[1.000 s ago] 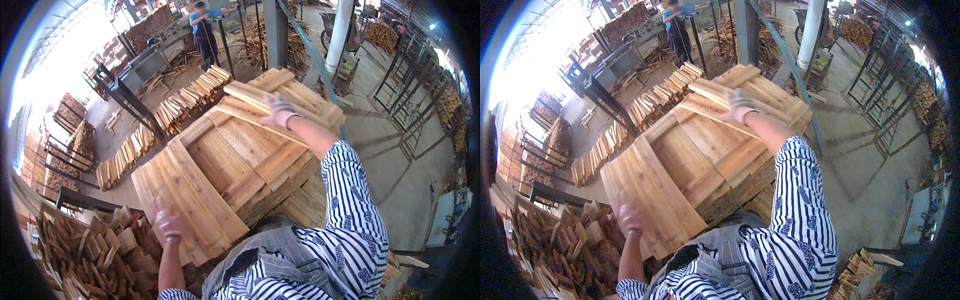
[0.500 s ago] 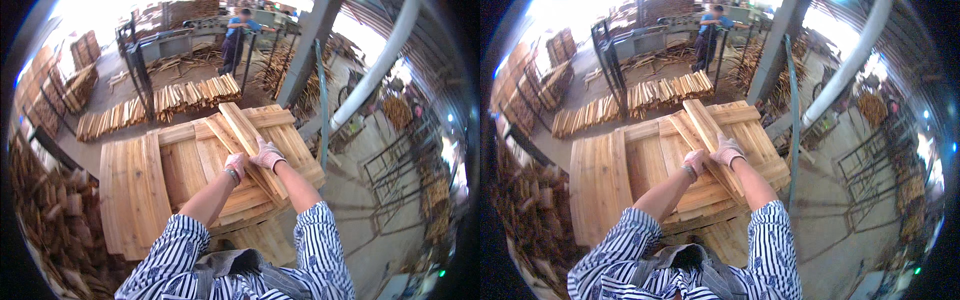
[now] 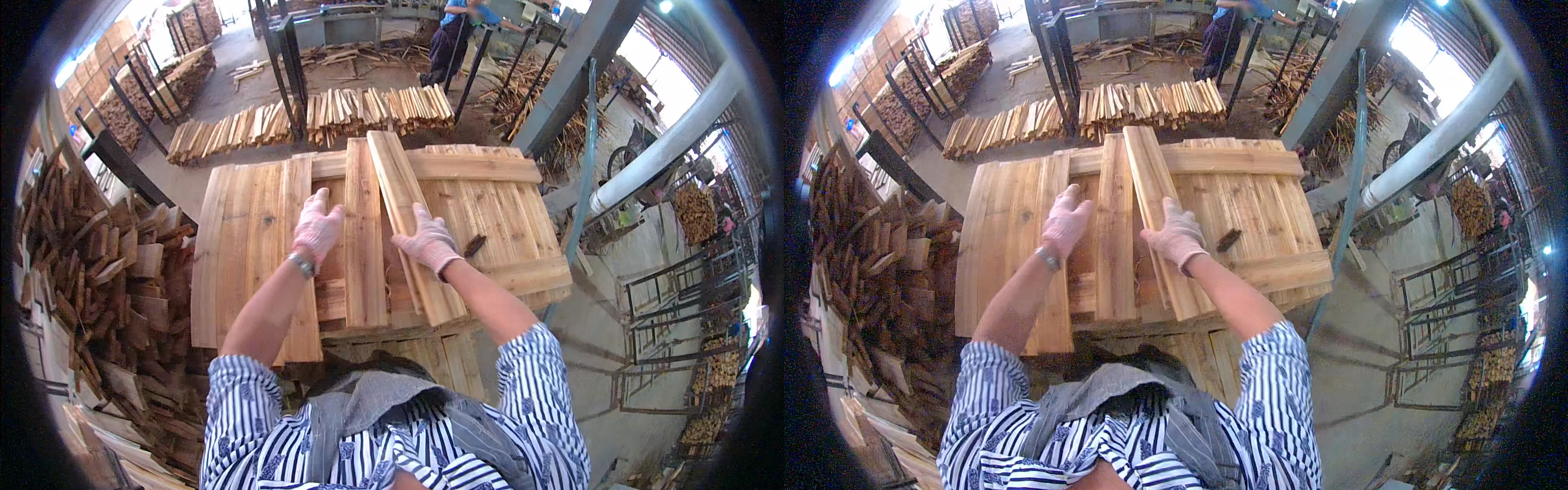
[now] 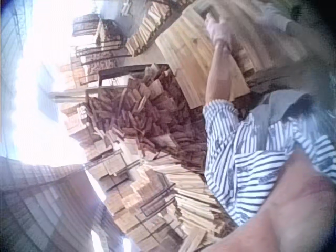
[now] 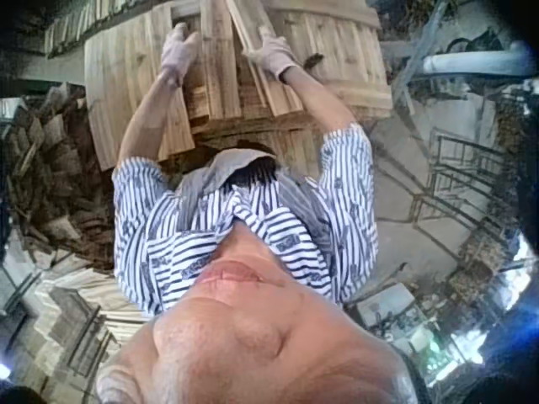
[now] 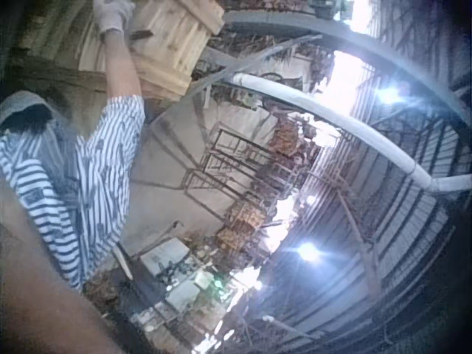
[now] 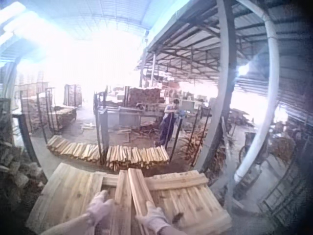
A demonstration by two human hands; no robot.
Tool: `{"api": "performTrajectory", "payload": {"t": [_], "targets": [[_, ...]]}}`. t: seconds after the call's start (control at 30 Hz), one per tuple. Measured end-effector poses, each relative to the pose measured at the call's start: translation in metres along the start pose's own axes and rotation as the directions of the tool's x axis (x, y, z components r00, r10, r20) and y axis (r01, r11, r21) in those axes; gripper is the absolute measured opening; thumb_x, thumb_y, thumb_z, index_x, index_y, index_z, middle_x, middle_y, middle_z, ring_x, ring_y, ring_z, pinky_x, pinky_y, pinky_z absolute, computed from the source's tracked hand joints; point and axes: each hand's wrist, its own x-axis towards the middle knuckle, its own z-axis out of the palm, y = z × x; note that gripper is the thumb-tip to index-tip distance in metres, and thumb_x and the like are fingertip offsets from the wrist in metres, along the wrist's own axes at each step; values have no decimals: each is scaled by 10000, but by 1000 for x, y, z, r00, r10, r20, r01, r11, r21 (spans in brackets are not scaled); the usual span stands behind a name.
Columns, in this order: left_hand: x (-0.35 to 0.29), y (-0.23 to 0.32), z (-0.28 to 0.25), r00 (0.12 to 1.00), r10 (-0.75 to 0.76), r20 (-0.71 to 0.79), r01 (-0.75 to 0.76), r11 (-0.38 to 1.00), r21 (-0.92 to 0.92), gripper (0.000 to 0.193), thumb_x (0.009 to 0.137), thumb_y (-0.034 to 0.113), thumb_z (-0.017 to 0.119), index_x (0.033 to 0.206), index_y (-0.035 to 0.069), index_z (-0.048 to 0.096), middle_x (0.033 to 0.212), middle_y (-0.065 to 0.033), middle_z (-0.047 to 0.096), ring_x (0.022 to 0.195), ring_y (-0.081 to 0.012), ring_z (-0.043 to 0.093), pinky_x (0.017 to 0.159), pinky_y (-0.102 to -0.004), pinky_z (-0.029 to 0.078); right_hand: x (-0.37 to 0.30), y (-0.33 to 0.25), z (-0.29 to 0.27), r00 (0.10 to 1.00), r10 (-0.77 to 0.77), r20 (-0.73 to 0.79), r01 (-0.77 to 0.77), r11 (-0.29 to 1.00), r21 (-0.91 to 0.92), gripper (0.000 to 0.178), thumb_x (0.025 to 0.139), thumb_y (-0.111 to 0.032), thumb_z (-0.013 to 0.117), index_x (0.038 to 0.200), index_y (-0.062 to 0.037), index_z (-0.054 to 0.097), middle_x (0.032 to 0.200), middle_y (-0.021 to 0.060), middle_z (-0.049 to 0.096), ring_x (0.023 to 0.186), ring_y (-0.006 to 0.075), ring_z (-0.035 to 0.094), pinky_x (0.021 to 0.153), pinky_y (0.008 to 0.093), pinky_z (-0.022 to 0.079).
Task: The person picks up wooden planks from a large pile and stacks them onto a pallet. They repeatedly lift the planks and place them in an organized manner, occasionally adjusting the stack to ensure alignment.
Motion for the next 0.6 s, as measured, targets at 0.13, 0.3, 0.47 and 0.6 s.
{"api": "performTrajectory", "payload": {"t": [0.13, 0.3, 0.47, 0.6], "targets": [[-22, -90, -40, 989, 147, -7, -130, 896, 425, 680, 977, 461, 570, 1496, 45, 434, 1567, -235, 391, 1469, -376, 342, 1215, -481, 259, 0, -16, 1, 1000, -8, 3, 8, 1000, -24, 1013, 788, -465, 741, 1615, -201, 220, 1413, 283, 466, 1285, 454, 537, 1040, 514, 488], [-40, -138, -16, 967, 254, -19, -187, 757, 626, 693, 1048, 516, 364, 1511, 4, 411, 1617, -216, 343, 1526, -363, 253, 1252, -471, 147, -27, -62, 23, 1000, 2, 10, -3, 999, 51, 1006, 842, -547, 634, 1632, -122, 179, 1445, 354, 421, 1278, 475, 528, 1051, 520, 460], [-36, -142, -21, 965, 263, 3, -206, 748, 631, 713, 1047, 515, 368, 1514, -22, 397, 1610, -230, 350, 1529, -370, 243, 1255, -476, 138, -42, -129, 53, 1000, -31, -4, 31, 994, 108, 970, 808, -517, 707, 1598, -160, 272, 1406, 329, 470, 1266, 454, 548, 1057, 514, 472], [-36, -142, -24, 970, 242, 20, -205, 771, 603, 721, 1046, 521, 369, 1527, -16, 379, 1634, -214, 310, 1538, -367, 222, 1261, -472, 123, -27, -104, 61, 992, -110, -64, 115, 989, 91, 948, 791, -511, 735, 1577, -184, 317, 1378, 308, 489, 1232, 451, 574, 1034, 513, 488]]}}
